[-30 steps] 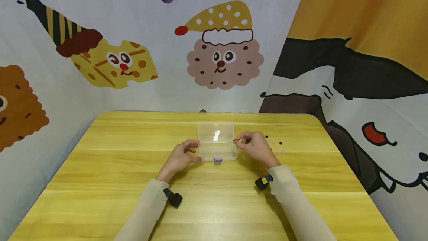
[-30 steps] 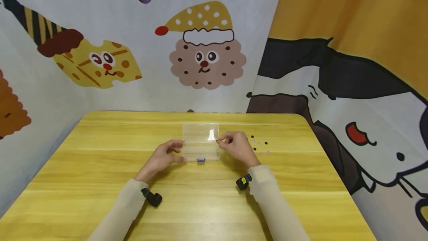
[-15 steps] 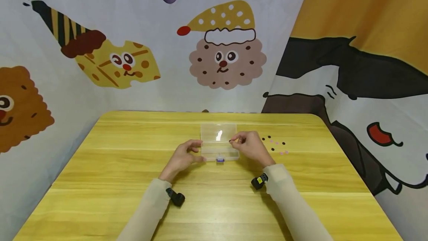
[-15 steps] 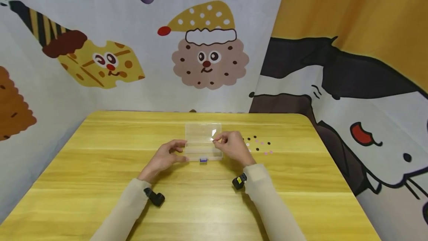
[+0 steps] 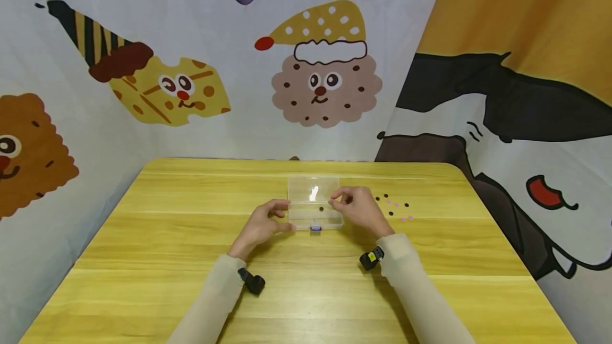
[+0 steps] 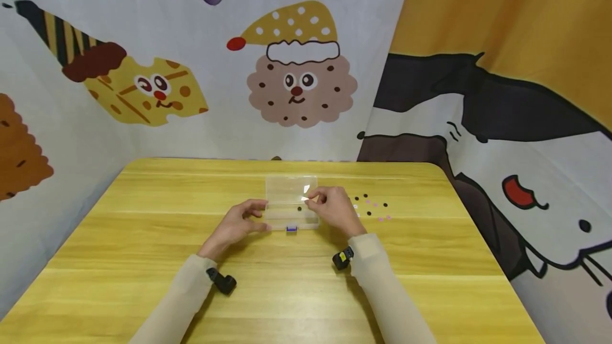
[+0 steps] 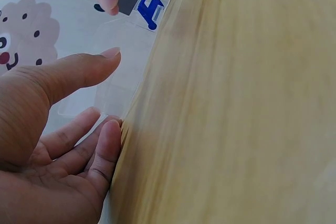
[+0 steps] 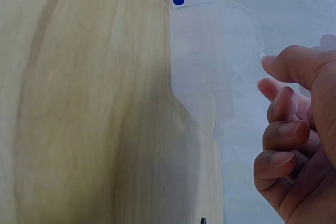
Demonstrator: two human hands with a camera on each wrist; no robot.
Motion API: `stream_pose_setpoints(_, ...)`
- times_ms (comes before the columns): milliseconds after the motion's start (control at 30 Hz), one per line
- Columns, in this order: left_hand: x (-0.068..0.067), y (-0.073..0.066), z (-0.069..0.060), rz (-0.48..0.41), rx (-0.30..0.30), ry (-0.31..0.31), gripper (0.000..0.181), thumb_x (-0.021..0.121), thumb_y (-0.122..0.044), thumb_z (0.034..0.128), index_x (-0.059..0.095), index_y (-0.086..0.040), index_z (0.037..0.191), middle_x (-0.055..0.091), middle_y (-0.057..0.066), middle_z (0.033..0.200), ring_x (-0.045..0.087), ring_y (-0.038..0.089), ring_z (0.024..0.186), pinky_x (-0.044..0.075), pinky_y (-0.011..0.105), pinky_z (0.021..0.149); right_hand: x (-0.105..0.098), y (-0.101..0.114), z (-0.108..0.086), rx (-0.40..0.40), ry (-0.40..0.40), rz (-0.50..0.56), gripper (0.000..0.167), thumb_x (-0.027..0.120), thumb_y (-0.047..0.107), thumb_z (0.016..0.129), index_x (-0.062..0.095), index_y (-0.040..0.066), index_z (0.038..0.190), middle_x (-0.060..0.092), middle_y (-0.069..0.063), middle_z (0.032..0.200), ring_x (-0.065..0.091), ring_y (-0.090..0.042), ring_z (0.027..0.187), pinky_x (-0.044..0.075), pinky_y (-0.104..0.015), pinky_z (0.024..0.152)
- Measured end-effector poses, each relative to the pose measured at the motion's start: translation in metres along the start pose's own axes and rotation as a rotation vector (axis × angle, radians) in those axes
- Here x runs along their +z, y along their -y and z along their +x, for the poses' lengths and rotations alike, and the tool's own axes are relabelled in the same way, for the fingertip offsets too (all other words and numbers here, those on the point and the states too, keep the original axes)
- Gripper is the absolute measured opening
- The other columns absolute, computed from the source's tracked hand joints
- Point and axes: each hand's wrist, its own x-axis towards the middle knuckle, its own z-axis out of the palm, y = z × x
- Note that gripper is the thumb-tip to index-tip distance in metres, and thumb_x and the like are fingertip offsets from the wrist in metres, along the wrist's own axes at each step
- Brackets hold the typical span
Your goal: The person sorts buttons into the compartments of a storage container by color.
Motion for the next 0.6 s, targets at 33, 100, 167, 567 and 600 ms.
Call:
stream_pose_setpoints(33, 0.000, 0.000, 0.000, -0.001, 0.001, 0.000, 0.067, 0.089, -0.017, 0.0803, 0.060, -0.016, 0.141, 0.062, 0.005, 0.138, 0.055, 0.027, 0.120, 0.045, 0.045, 0.101, -0.001, -0.001, 0.000, 0.000, 0.003, -0.004, 0.013, 0.074, 0.026, 0.095, 0.078, 0.014, 0.100, 0.063, 0.000, 0.069, 0.049, -0.013, 0.055, 0.038, -0.023, 0.049)
stream_pose_setpoints(100, 0.000, 0.000, 0.000, 0.000, 0.003, -0.001, 0.067, 0.089, -0.017, 0.0804, 0.060, -0.016, 0.141, 0.063, 0.005, 0.138, 0.055, 0.027, 0.120, 0.045, 0.045, 0.101, -0.002, -0.002, -0.001, 0.000, 0.013, -0.016, 0.015, 0.074, 0.027, 0.095, 0.077, 0.015, 0.104, 0.063, 0.000, 0.070, 0.049, -0.013, 0.056, 0.040, -0.024, 0.050)
stream_pose_setpoints(167, 0.000, 0.000, 0.000, -0.002, 0.004, -0.002, 0.067, 0.089, -0.016, 0.0805, 0.060, -0.016, 0.141, 0.063, 0.005, 0.137, 0.056, 0.027, 0.120, 0.045, 0.045, 0.101, -0.004, -0.004, -0.002, -0.004, 0.027, -0.028, 0.019, 0.075, 0.027, 0.095, 0.076, 0.014, 0.107, 0.063, 0.000, 0.071, 0.050, -0.013, 0.058, 0.041, -0.024, 0.052)
stream_pose_setpoints(567, 0.000, 0.000, 0.000, 0.008, -0.006, -0.006, 0.066, 0.089, -0.019, 0.0803, 0.061, -0.017, 0.140, 0.063, 0.004, 0.137, 0.056, 0.027, 0.120, 0.048, 0.042, 0.095, -0.020, -0.009, -0.011, -0.017, 0.056, -0.072, 0.040, 0.076, 0.033, 0.094, 0.070, 0.009, 0.125, 0.062, 0.001, 0.072, 0.050, -0.013, 0.058, 0.044, -0.026, 0.057)
stream_pose_setpoints(600, 0.000, 0.000, 0.001, 0.009, -0.007, -0.005, 0.066, 0.089, -0.018, 0.0803, 0.061, -0.017, 0.140, 0.063, 0.003, 0.137, 0.056, 0.027, 0.120, 0.048, 0.042, 0.094, -0.022, -0.009, -0.013, -0.010, 0.057, -0.066, 0.040, 0.076, 0.034, 0.094, 0.070, 0.009, 0.125, 0.062, 0.001, 0.072, 0.050, -0.013, 0.058, 0.044, -0.027, 0.056)
